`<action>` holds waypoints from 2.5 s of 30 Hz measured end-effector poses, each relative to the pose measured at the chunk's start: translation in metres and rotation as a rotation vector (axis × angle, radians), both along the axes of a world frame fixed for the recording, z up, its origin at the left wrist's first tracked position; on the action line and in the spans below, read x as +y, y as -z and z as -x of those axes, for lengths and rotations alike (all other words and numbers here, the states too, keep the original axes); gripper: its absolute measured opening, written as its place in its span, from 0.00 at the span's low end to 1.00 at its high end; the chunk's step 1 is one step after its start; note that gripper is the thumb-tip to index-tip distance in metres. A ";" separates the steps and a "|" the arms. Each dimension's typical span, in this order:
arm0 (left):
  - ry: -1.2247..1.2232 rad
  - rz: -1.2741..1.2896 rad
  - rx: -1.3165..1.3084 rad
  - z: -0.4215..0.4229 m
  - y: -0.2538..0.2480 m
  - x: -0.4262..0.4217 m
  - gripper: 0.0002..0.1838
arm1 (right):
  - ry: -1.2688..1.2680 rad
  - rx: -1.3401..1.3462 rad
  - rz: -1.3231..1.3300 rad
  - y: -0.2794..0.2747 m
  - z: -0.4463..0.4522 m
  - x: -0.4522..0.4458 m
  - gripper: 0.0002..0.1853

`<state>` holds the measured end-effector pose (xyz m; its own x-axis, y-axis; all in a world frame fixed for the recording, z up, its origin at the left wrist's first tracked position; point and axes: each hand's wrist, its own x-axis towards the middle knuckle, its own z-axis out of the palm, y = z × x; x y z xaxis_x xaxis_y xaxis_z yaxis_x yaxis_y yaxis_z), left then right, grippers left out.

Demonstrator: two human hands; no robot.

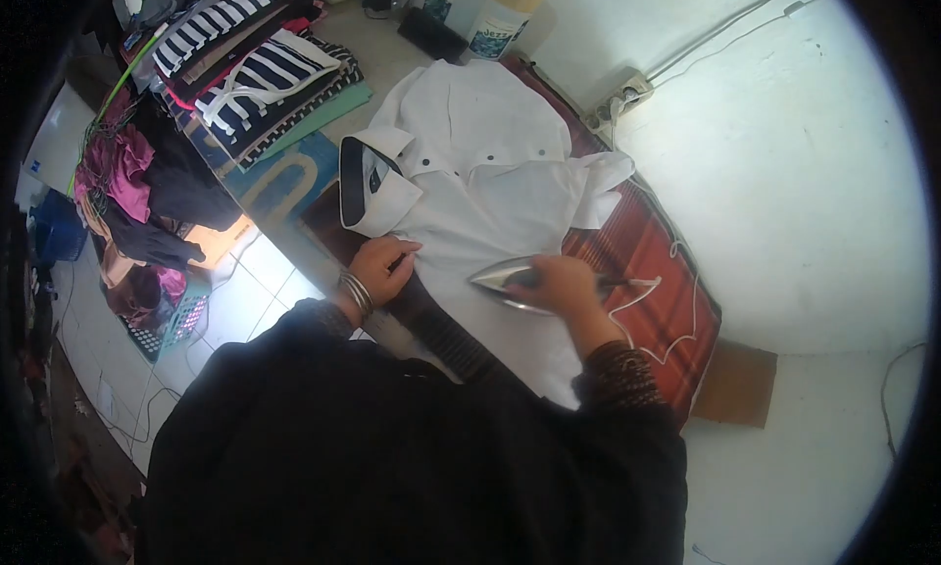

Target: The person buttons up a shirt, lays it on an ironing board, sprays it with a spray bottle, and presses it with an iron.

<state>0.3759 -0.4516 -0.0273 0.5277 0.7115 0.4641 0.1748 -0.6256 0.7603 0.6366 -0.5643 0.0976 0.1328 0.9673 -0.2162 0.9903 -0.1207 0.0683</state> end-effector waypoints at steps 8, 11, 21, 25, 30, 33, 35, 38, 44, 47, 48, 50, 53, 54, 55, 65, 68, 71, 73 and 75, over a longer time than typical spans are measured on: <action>0.025 0.058 0.020 -0.002 0.000 0.000 0.09 | -0.070 0.031 -0.056 0.001 0.025 0.009 0.23; -0.004 -0.006 0.004 -0.001 0.002 0.000 0.09 | -0.167 0.080 -0.030 0.002 0.034 0.012 0.22; -0.008 0.000 -0.022 -0.003 0.000 -0.001 0.09 | -0.207 0.049 0.021 0.004 0.060 0.014 0.24; 0.029 0.007 -0.045 -0.002 0.002 0.001 0.09 | -0.194 0.068 -0.017 0.003 0.044 0.013 0.25; 0.005 0.044 0.005 0.000 0.001 -0.001 0.09 | 0.046 -0.006 0.042 -0.002 -0.016 0.003 0.25; -0.010 -0.002 -0.021 -0.001 0.004 -0.001 0.09 | 0.094 0.007 -0.003 0.006 -0.024 -0.001 0.25; -0.003 -0.007 -0.009 -0.003 0.003 0.001 0.09 | 0.059 0.032 0.061 -0.008 0.014 0.005 0.25; 0.022 0.007 -0.005 -0.001 0.004 0.000 0.09 | -0.092 0.060 0.071 0.002 0.056 0.003 0.24; 0.058 0.044 0.021 0.000 -0.002 0.000 0.11 | -0.145 0.080 0.080 -0.004 0.036 0.003 0.22; -0.010 -0.048 -0.045 -0.002 -0.003 0.000 0.09 | -0.076 0.092 0.087 -0.004 0.022 0.003 0.22; -0.005 -0.035 -0.034 -0.001 -0.004 0.000 0.09 | -0.036 0.093 0.097 -0.006 0.023 0.000 0.22; 0.017 -0.020 -0.023 -0.002 -0.003 -0.001 0.09 | -0.087 0.081 0.046 0.003 0.037 -0.004 0.22; 0.031 0.042 0.013 -0.003 0.000 -0.002 0.10 | -0.153 0.065 0.035 0.000 0.061 0.000 0.22; 0.024 0.034 0.014 -0.002 -0.001 -0.002 0.10 | -0.170 0.058 0.079 -0.003 0.065 0.001 0.22; 0.018 0.024 0.013 -0.002 -0.001 -0.002 0.10 | -0.154 0.074 0.099 -0.003 0.061 0.003 0.22; 0.019 -0.021 -0.043 -0.004 -0.005 -0.002 0.08 | 0.388 0.219 0.013 0.002 -0.026 -0.031 0.23; -0.013 -0.031 -0.047 -0.005 -0.002 -0.004 0.09 | 0.302 0.238 -0.006 -0.011 0.046 -0.038 0.21; 0.011 -0.025 -0.033 -0.004 -0.003 -0.002 0.08 | 0.309 0.211 0.122 -0.010 0.092 -0.042 0.27; -0.005 -0.013 -0.005 -0.004 -0.004 -0.003 0.09 | 0.329 0.201 0.020 0.000 0.086 -0.048 0.26; 0.007 0.019 0.032 -0.003 -0.004 -0.004 0.09 | 0.417 0.171 -0.132 0.001 0.073 -0.053 0.24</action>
